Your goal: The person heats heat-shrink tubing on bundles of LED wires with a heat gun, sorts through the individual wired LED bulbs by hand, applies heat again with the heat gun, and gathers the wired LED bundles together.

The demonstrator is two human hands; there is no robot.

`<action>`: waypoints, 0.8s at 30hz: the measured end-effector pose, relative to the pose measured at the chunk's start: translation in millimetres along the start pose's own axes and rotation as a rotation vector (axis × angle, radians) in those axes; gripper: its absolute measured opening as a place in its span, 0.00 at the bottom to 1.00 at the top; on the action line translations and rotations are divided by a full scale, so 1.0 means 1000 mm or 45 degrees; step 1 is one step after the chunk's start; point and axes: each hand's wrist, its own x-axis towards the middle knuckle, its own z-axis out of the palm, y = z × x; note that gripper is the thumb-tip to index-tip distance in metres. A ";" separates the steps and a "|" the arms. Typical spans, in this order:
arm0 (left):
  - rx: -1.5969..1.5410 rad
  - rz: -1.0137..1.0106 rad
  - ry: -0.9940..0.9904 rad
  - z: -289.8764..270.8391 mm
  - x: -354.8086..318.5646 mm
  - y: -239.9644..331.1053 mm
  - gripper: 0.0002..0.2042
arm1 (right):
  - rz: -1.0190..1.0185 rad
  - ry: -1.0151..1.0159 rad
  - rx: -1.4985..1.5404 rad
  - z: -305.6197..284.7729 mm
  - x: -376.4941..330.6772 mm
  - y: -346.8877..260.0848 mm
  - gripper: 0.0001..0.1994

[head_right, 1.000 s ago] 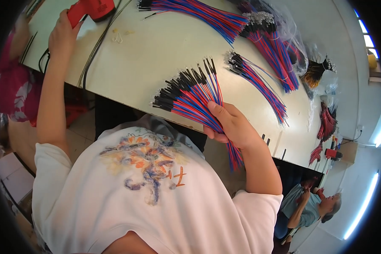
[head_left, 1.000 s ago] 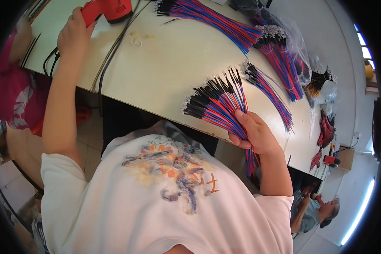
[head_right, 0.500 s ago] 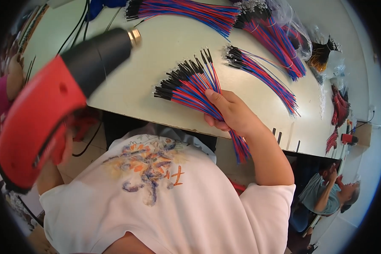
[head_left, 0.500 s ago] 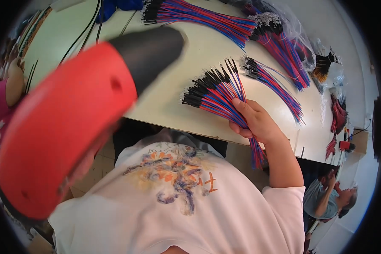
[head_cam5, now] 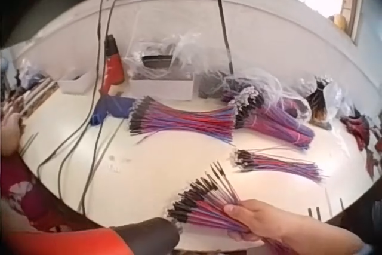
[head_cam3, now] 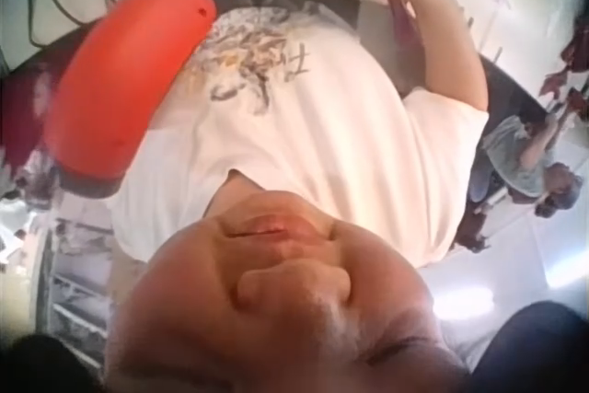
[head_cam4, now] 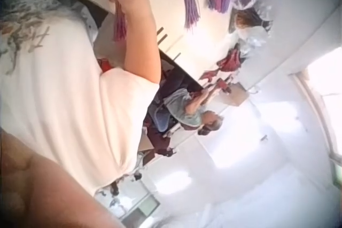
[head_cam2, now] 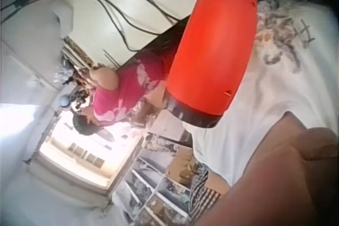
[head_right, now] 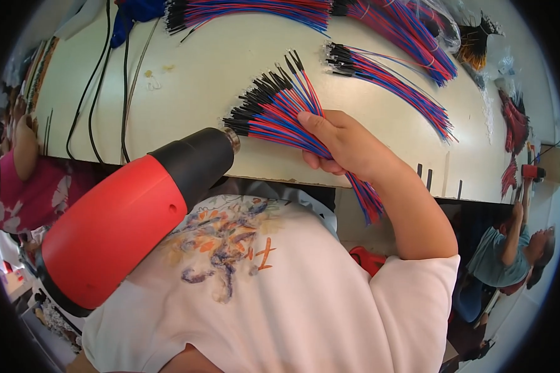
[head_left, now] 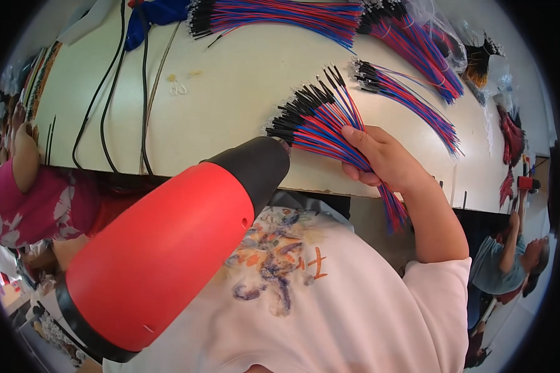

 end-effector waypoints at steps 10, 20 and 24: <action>-0.094 -0.057 -0.090 -0.007 -0.028 -0.027 0.33 | 0.009 -0.014 -0.027 0.002 -0.002 -0.004 0.22; -0.191 -0.096 -0.180 0.021 -0.031 -0.037 0.35 | 0.065 -0.017 -0.005 0.000 -0.002 -0.006 0.21; -0.232 -0.113 -0.220 0.030 -0.030 -0.040 0.35 | 0.045 -0.017 -0.037 0.001 -0.004 -0.008 0.20</action>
